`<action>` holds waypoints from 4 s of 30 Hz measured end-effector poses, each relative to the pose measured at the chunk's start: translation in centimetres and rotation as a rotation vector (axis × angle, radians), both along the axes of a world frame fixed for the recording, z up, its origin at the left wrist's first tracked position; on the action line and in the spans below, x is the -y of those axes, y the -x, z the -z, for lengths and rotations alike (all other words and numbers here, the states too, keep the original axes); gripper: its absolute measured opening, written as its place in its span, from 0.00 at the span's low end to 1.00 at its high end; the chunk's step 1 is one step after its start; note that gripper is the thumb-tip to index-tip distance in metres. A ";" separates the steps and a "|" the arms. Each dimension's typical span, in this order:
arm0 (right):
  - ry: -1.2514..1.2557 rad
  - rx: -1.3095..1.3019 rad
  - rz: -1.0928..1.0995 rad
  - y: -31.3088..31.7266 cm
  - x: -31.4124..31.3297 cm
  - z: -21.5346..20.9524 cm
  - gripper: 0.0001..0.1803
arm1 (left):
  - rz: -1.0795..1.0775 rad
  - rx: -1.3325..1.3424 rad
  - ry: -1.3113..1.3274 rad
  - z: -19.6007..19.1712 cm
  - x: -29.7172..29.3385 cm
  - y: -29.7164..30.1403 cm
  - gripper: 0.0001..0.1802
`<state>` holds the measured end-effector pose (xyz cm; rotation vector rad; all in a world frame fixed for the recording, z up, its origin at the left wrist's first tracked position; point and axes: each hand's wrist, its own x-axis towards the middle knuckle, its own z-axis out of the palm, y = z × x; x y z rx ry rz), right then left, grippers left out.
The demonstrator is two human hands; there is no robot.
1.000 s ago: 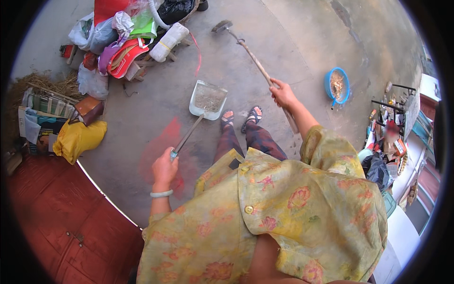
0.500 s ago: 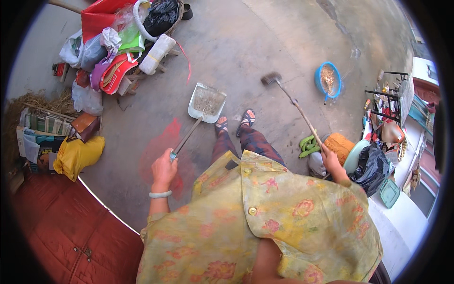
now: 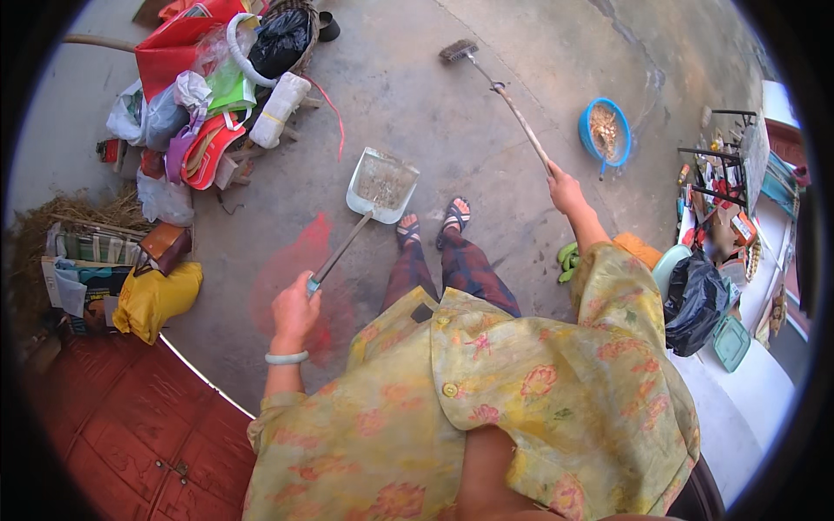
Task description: The person sweeps debris on a concrete floor using a broom and dustpan, gathering material into the dustpan and moving around a cluttered area with a parked scooter and various items.
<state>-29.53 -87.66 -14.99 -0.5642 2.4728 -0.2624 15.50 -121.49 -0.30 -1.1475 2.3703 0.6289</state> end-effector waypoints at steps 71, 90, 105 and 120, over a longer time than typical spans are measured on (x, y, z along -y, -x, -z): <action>-0.318 0.265 0.410 -15.2 -21.9 -16.6 0.25 | 0.748 -0.044 0.012 -3.0 9.2 30.9 0.16; -0.240 0.333 0.899 -15.8 -11.5 -9.1 0.27 | 1.390 -0.140 -0.026 -0.9 7.0 52.6 0.17; 0.239 0.247 1.888 -23.1 2.2 -10.1 0.26 | 1.964 -0.150 -0.169 6.9 -3.5 66.9 0.12; 0.578 0.343 1.999 -24.4 24.6 -10.6 0.28 | 2.219 0.075 -0.029 7.5 -19.9 66.2 0.11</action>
